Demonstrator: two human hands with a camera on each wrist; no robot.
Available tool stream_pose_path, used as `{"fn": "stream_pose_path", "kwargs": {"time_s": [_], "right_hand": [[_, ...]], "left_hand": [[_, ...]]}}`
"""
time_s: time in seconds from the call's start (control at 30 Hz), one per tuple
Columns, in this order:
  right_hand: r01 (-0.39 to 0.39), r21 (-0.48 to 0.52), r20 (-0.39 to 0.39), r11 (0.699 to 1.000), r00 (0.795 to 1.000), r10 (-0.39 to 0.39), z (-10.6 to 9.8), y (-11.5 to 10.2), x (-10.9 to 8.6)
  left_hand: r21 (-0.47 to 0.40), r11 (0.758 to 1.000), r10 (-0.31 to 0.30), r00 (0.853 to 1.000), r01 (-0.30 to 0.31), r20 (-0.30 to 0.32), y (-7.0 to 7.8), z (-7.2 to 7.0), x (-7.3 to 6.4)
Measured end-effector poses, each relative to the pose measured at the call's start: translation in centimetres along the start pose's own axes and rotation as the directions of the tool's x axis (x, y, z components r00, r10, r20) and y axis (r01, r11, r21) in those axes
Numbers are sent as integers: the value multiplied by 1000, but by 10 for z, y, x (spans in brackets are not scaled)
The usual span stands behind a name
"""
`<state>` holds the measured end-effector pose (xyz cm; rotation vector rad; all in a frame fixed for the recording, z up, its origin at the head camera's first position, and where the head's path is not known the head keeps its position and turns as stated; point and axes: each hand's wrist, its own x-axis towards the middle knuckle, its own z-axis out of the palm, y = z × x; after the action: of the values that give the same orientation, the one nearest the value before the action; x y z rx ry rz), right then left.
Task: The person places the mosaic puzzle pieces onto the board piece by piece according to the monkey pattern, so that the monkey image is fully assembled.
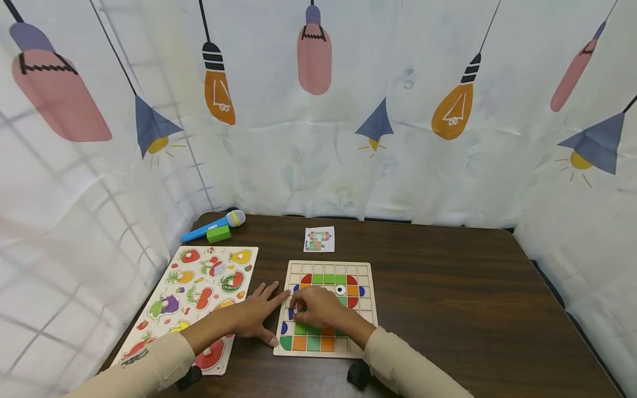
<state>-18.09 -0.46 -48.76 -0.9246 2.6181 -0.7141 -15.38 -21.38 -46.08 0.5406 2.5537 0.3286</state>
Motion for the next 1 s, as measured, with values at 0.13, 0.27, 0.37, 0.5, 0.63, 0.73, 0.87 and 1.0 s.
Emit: {"fn": "stream_pose_path", "kwargs": {"time_s": [0.13, 0.27, 0.37, 0.5, 0.63, 0.73, 0.87, 1.0], "right_hand": [[1, -11, -3, 1000, 1000, -1, 1, 0, 2], [0, -14, -12, 1000, 1000, 0, 3, 0, 5], [-13, -15, -16, 1000, 1000, 13, 5, -1, 7], [-20, -11, -13, 1000, 1000, 19, 5, -3, 7], [-12, -10, -8, 1000, 1000, 12, 5, -3, 8], [-4, -15, -14, 1000, 1000, 4, 5, -4, 8], [-8, -24, -13, 1000, 1000, 8, 4, -6, 8], [-11, -21, -23, 1000, 1000, 11, 1, -3, 7]], "left_hand": [[-18, 1000, 10, 1000, -10, 8, -2, 0, 1], [-27, 999, 22, 1000, -21, 21, -2, -1, 1], [-19, 1000, 18, 1000, -18, 21, -1, -1, 0], [-3, 1000, 6, 1000, -6, 13, 0, 0, 1], [4, 1000, 1, 1000, -1, 13, -2, 1, 2], [1, 1000, -8, 1000, 8, 16, -2, 1, 2], [0, 1000, -14, 1000, 14, 19, -2, 0, -1], [-8, 1000, -7, 1000, 7, 15, -2, -2, -2]]}}
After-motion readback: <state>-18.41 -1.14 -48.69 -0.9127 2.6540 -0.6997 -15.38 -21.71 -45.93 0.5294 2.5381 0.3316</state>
